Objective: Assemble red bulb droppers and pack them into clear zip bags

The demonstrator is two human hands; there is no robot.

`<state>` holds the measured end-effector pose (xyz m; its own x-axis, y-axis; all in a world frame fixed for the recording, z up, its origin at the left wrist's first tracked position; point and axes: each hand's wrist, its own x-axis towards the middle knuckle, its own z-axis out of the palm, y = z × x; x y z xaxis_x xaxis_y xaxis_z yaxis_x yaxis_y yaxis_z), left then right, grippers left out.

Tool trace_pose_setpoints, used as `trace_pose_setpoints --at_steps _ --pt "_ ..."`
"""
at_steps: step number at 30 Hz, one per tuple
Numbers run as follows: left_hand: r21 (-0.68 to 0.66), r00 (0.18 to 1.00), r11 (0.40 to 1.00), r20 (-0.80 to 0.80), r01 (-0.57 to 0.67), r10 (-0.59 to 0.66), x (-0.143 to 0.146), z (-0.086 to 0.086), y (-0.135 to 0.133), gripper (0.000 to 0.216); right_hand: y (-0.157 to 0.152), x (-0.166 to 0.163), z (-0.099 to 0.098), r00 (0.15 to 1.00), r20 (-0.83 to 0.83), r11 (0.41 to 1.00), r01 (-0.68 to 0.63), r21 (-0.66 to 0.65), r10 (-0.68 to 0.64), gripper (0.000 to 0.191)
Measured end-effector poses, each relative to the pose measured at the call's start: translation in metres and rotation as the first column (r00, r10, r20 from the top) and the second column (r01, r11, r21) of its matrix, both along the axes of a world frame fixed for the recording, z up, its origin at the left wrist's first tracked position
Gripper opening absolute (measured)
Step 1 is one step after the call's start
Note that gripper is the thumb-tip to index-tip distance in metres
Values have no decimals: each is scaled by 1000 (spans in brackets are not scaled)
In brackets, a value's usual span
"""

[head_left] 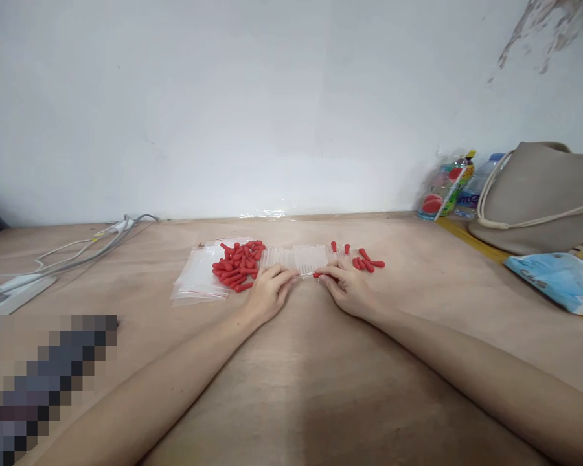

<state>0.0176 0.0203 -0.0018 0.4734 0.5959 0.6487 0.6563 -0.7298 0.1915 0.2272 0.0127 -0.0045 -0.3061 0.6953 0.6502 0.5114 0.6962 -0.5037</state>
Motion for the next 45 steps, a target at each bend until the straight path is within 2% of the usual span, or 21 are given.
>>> trace_pose_setpoints --at_steps 5,12,18,24,30,34,36,42,45 --pt "10 999 999 -15 46 -46 -1 -3 2 23 -3 -1 4 1000 -11 999 -20 -44 20 20" --pt "41 996 997 -66 61 -58 -2 -3 1 28 -5 -1 6 997 11 997 -76 -34 76 14" --pt "28 990 991 -60 131 -129 -2 -4 1 34 -2 1 2 996 9 995 -94 36 94 13" --pt "84 981 981 -99 174 -166 -3 -6 2 42 -1 4 -2 991 25 984 -132 121 130 14" --pt "138 974 976 -177 166 -141 -2 -3 0 44 -1 5 -7 985 51 974 -172 148 166 14" --pt "167 966 974 -232 154 -112 -1 0 -5 45 -1 4 -7 978 145 975 -168 147 147 15" --pt "181 972 974 -215 136 -96 -1 0 -5 41 0 4 -5 976 187 979 -140 148 112 16" --pt "131 996 988 -29 84 -81 1 -3 -3 22 5 8 -1 973 228 981 -18 192 -26 14" --pt "114 995 989 -8 96 -96 2 -2 -5 19 4 8 -1 972 235 981 -53 186 8 13"
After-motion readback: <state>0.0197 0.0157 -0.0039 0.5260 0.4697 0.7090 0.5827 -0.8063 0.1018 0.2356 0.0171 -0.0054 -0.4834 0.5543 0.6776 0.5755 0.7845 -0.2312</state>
